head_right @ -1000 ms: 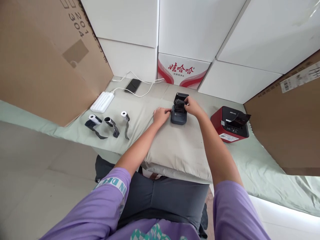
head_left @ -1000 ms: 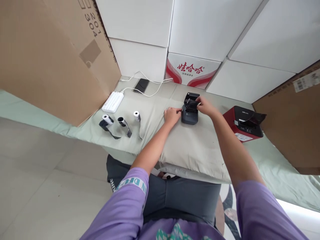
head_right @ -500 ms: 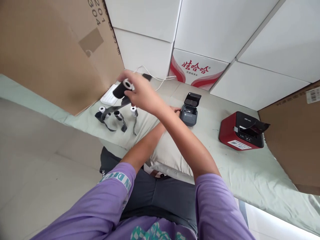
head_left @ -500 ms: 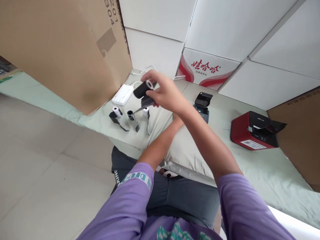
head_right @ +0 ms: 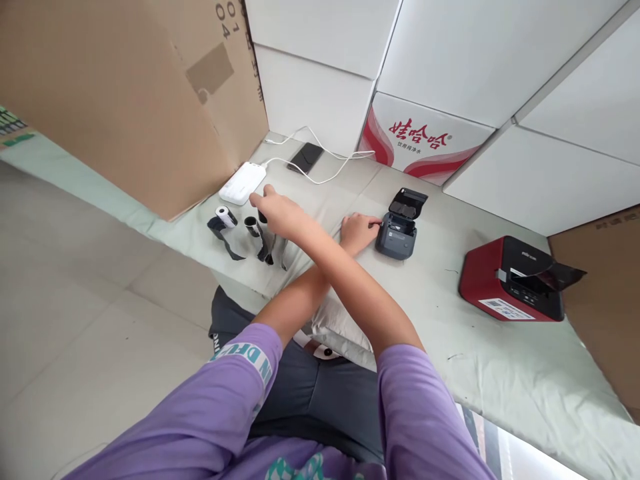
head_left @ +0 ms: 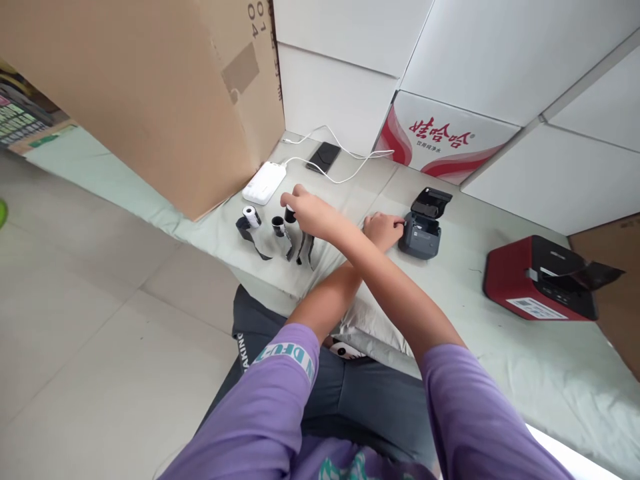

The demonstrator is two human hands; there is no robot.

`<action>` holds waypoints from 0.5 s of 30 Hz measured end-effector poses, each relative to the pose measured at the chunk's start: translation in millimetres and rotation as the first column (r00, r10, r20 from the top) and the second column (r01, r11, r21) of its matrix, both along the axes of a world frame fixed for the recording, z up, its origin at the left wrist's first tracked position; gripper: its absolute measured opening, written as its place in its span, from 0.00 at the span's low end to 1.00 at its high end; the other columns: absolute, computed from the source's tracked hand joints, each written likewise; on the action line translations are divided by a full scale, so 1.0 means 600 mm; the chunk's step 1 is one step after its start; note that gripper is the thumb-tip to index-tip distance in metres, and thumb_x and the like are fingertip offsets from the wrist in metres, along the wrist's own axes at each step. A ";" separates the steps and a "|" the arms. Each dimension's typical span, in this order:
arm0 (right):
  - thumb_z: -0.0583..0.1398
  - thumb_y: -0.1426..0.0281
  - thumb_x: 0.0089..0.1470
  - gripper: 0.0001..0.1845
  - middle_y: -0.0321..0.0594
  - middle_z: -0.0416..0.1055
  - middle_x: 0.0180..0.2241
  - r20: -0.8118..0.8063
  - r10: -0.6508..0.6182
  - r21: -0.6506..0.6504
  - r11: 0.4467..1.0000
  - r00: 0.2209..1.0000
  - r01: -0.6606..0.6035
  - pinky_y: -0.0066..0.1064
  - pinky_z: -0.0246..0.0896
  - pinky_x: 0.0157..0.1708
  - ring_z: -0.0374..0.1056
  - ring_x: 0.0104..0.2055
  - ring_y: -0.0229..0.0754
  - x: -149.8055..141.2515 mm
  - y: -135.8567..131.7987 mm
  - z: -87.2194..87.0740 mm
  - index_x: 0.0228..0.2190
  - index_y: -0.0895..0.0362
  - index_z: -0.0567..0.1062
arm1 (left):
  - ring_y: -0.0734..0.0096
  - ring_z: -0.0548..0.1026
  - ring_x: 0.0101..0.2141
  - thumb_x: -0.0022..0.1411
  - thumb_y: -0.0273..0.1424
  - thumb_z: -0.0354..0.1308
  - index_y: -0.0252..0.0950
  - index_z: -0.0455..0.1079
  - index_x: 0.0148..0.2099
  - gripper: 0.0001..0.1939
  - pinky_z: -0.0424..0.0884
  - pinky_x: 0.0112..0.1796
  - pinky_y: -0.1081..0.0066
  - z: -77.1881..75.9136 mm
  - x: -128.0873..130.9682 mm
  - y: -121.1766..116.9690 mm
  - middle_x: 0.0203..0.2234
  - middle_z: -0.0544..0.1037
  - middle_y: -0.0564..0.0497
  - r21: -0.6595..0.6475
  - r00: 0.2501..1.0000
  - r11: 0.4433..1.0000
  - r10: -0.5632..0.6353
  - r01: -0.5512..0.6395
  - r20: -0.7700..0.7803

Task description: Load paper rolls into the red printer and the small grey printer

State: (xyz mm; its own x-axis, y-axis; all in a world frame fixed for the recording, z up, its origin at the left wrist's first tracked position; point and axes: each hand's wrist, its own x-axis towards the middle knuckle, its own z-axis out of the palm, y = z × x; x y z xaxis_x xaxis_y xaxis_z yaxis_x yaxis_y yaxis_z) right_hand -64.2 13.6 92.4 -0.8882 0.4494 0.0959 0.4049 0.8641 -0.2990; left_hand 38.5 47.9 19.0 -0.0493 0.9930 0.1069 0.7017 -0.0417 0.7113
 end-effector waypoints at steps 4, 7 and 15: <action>0.52 0.83 0.61 0.27 0.51 0.70 0.54 0.145 -0.083 0.136 0.989 0.986 0.063 0.37 0.59 0.38 0.71 0.40 0.47 -0.013 -0.015 -0.012 0.55 0.54 0.76 | 0.57 0.75 0.57 0.71 0.33 0.53 0.47 0.83 0.55 0.19 0.64 0.59 0.57 -0.002 -0.001 -0.002 0.48 0.86 0.48 0.023 1.000 1.000 0.013 -0.012 -0.004; 0.53 0.82 0.61 0.25 0.54 0.74 0.51 0.156 -0.069 0.164 0.986 0.985 0.043 0.40 0.60 0.42 0.69 0.49 0.55 -0.017 -0.021 -0.007 0.52 0.55 0.80 | 0.57 0.75 0.57 0.71 0.33 0.54 0.48 0.83 0.55 0.19 0.64 0.58 0.57 -0.004 0.000 -0.001 0.48 0.86 0.48 0.019 1.000 1.000 0.019 -0.019 -0.003; 0.59 0.71 0.63 0.16 0.52 0.79 0.47 0.078 0.066 0.089 0.993 0.995 -0.073 0.49 0.51 0.53 0.60 0.55 0.60 -0.035 -0.035 -0.002 0.50 0.57 0.82 | 0.55 0.76 0.55 0.70 0.32 0.54 0.46 0.84 0.54 0.19 0.65 0.58 0.55 -0.008 0.001 0.002 0.48 0.86 0.46 0.041 1.000 0.999 0.014 -0.015 0.024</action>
State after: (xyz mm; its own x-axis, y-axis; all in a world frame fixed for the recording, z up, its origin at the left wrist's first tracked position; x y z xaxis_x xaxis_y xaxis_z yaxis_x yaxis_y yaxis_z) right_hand -85.1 -7.2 91.3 -0.9232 0.3787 0.0661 0.3612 0.9133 -0.1882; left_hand 39.0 49.0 14.1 -0.0666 0.9870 0.1460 0.6854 -0.0611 0.7256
